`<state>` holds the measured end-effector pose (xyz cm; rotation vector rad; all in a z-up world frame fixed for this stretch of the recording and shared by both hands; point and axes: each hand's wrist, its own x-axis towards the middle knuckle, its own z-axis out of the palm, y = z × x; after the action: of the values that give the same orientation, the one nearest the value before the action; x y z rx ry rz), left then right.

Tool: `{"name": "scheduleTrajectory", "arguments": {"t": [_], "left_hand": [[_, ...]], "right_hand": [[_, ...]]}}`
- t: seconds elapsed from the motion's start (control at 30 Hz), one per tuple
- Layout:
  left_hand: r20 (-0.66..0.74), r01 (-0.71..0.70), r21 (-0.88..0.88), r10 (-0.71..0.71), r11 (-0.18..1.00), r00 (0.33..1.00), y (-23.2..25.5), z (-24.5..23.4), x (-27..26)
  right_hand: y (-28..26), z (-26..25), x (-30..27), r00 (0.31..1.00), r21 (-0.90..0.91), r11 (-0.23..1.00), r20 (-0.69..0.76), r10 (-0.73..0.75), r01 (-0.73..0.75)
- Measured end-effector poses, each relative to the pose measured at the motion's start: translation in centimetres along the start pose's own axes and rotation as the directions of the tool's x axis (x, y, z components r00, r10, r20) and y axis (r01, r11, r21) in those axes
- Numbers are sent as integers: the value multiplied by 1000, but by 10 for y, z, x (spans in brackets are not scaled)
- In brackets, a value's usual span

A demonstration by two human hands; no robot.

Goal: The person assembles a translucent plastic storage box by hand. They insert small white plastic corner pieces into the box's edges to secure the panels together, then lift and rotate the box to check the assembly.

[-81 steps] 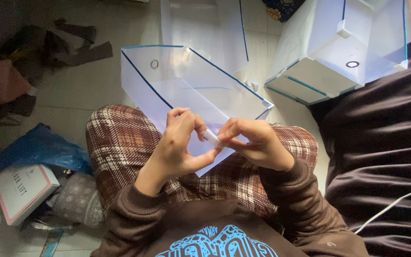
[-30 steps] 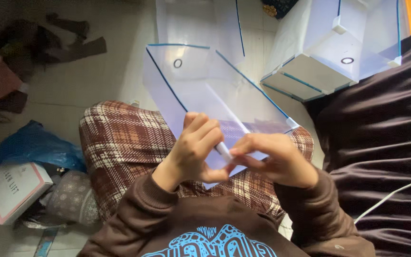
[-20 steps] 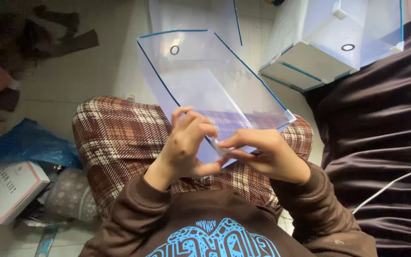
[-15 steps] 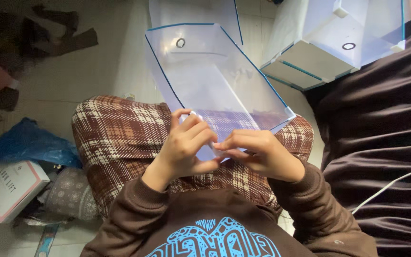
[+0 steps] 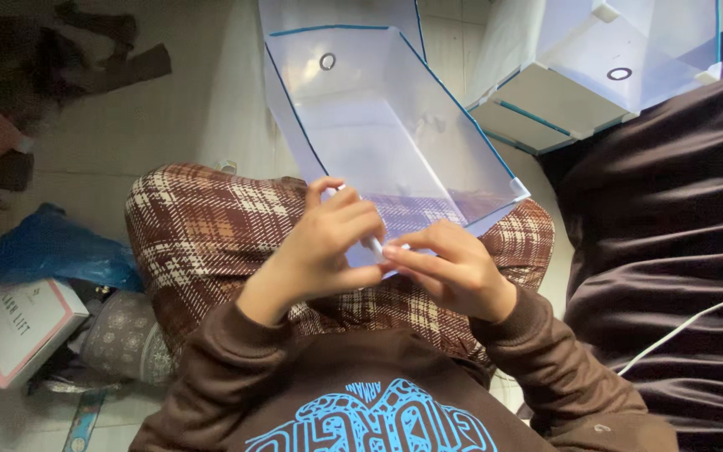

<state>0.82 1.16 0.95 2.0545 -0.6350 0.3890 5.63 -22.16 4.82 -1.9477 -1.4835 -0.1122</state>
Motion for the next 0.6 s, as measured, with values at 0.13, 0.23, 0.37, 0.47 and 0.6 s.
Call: {"name": "scheduleTrajectory", "arguments": {"t": [0.13,0.23,0.37,0.47,0.6], "left_hand": [[70,24,-63,-20,998,997,-2,-17,10],[89,15,-106,-5,994,996,2,-21,16],[86,4,-126,7,992,996,6,-27,22],[72,-2,-123,11,992,997,11,-29,25],[24,-58,-199,64,978,998,17,-34,28]], "right_hand": [[8,-1,-2,999,-99,995,22,28,-26],[10,4,-5,998,-89,994,-41,54,-58],[7,-1,-3,992,-38,995,-93,86,-90],[3,-10,1,989,-3,992,-81,127,-128],[-1,-22,8,986,102,984,-73,150,-142]]}}
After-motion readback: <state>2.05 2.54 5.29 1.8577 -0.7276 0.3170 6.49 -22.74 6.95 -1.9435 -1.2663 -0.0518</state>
